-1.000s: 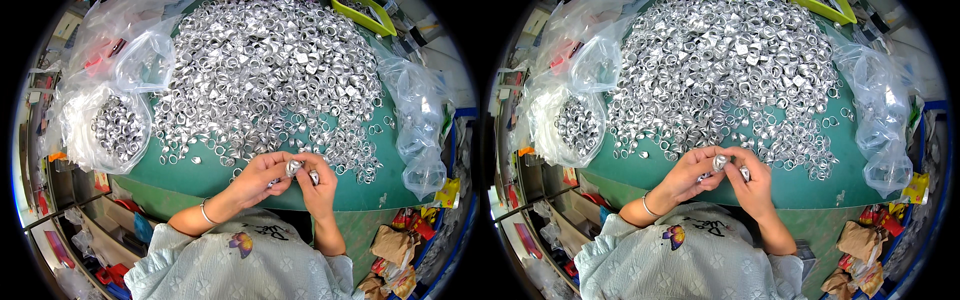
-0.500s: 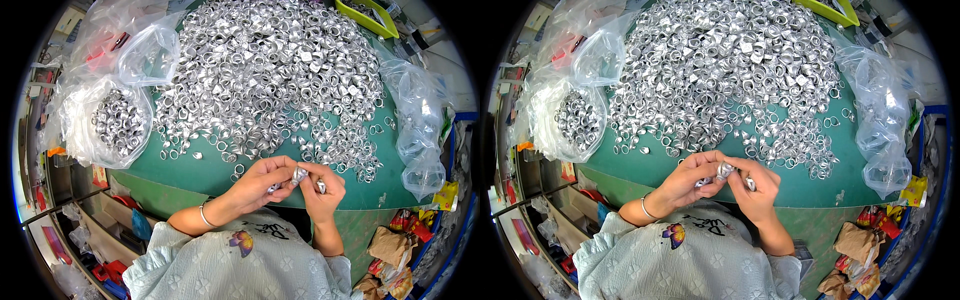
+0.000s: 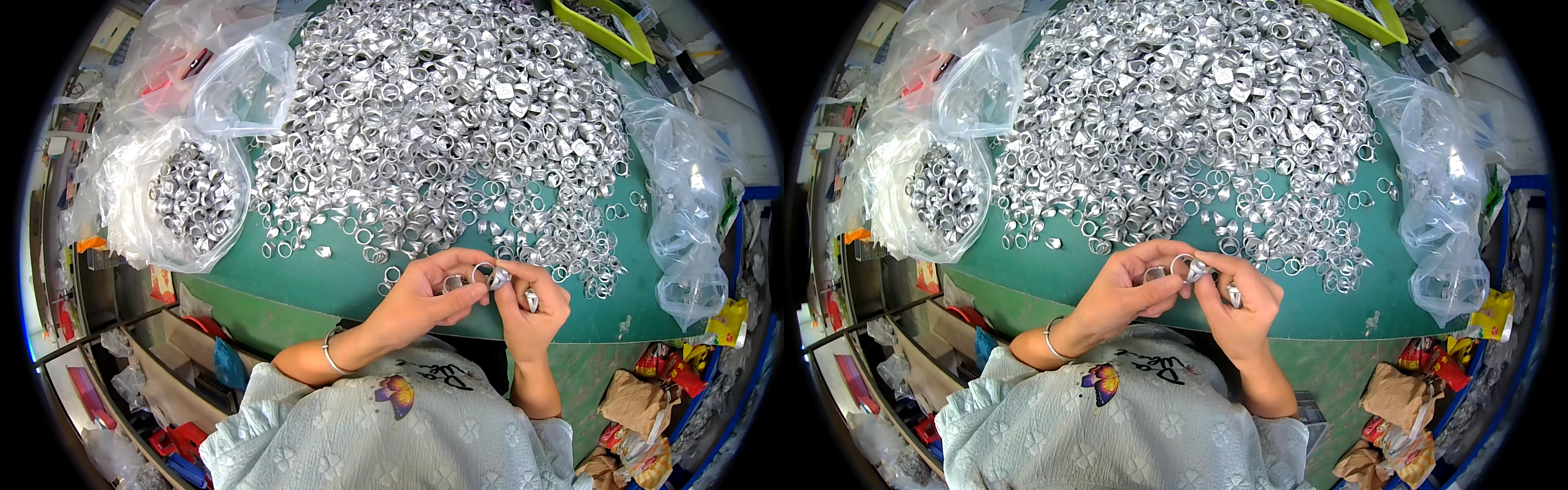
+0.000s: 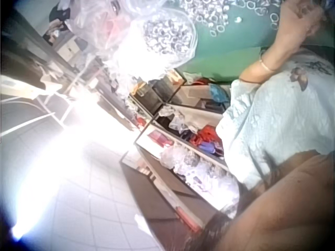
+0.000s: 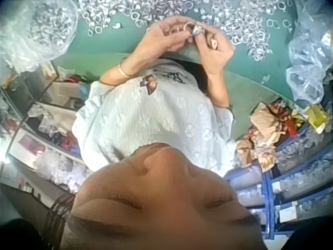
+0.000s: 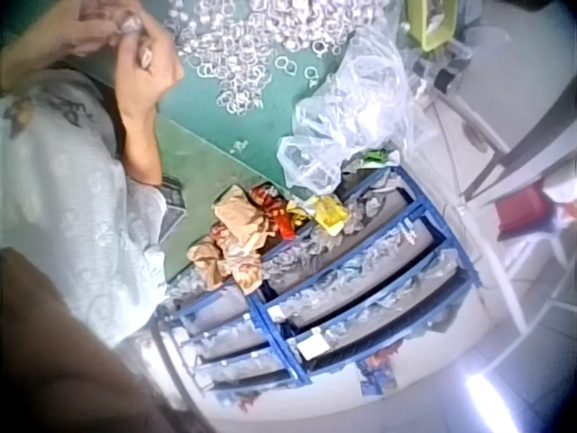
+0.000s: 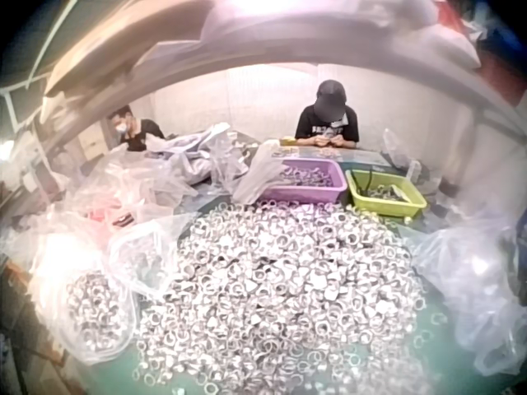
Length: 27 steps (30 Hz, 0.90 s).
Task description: The person sorts and organizes small metal rings on a green work surface by hand, picking them up from a large pile and placing them into plastic bags one by one.
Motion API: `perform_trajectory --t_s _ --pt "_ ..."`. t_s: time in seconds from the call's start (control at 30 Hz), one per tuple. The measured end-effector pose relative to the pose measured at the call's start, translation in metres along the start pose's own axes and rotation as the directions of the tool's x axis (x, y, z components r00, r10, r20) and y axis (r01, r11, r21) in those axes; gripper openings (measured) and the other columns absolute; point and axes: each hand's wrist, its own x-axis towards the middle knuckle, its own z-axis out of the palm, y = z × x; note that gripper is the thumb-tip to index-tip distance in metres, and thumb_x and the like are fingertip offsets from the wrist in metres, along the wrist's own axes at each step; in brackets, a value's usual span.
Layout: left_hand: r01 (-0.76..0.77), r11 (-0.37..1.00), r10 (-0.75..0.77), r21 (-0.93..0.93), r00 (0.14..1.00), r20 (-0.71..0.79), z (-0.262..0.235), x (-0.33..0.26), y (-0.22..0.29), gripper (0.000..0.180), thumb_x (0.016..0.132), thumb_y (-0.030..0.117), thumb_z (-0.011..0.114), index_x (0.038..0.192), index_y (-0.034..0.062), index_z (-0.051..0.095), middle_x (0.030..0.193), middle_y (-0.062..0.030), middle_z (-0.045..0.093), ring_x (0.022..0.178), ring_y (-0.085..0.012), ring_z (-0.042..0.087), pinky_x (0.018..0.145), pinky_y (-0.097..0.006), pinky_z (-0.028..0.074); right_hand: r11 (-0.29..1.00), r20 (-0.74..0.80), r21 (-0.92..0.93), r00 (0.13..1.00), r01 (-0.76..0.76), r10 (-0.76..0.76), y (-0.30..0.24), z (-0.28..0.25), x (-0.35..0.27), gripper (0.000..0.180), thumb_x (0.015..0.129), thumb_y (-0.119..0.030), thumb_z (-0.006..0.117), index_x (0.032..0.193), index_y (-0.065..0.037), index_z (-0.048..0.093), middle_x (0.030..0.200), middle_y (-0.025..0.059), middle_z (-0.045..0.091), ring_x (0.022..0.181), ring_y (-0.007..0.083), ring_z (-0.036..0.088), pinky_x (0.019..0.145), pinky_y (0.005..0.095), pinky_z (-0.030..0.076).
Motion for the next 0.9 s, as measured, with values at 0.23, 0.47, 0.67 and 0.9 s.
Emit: perform_trajectory --t_s 0.23,0.47,0.67,0.9 --pt "-0.089 0.942 0.113 0.324 0.992 -0.056 0.002 0.000 0.004 0.039 0.087 0.004 0.061 0.124 0.0006 0.051 0.089 -0.0032 0.061 0.068 -0.0038 0.051 0.053 -0.017 0.037 1.000 -0.016 -0.019 1.000 -0.002 0.002 0.000 0.000 0.001 0.024 0.070 0.011 0.065 0.091 0.001 0.068 0.053 -0.0035 0.040 0.048 0.0024 0.035 0.044 0.0191 0.028" --pt "-0.160 0.528 0.458 0.834 0.881 -0.120 -0.018 0.022 0.011 0.041 0.084 0.002 0.062 0.124 0.0000 0.052 0.081 0.0008 0.064 0.066 -0.0039 0.053 0.055 -0.019 0.040 1.000 -0.032 -0.012 0.999 -0.002 0.002 0.000 -0.001 0.001 0.026 0.068 0.012 0.064 0.091 0.000 0.068 0.054 -0.0031 0.040 0.048 0.0029 0.035 0.046 0.0191 0.029" --pt "-0.170 0.778 0.264 0.604 0.962 -0.069 -0.011 0.012 0.018 0.041 0.080 0.001 0.067 0.119 0.0018 0.056 0.083 0.0008 0.064 0.067 -0.0032 0.051 0.056 -0.018 0.040 0.999 -0.001 0.033 1.000 -0.001 0.001 0.000 -0.002 0.001 0.027 0.067 0.013 0.063 0.090 0.000 0.068 0.055 -0.0025 0.041 0.049 0.0036 0.036 0.046 0.0197 0.031" --pt "-0.172 0.810 0.227 0.560 0.973 -0.030 0.008 0.000 0.012 0.036 0.073 0.006 0.077 0.106 0.0008 0.065 0.078 0.0040 0.056 0.062 -0.0012 0.039 0.053 -0.019 0.033 0.997 0.039 0.075 0.999 -0.007 0.004 -0.009 0.001 0.000 0.030 0.063 0.016 0.065 0.088 -0.001 0.069 0.055 -0.0019 0.043 0.049 0.0051 0.037 0.046 0.0208 0.032"
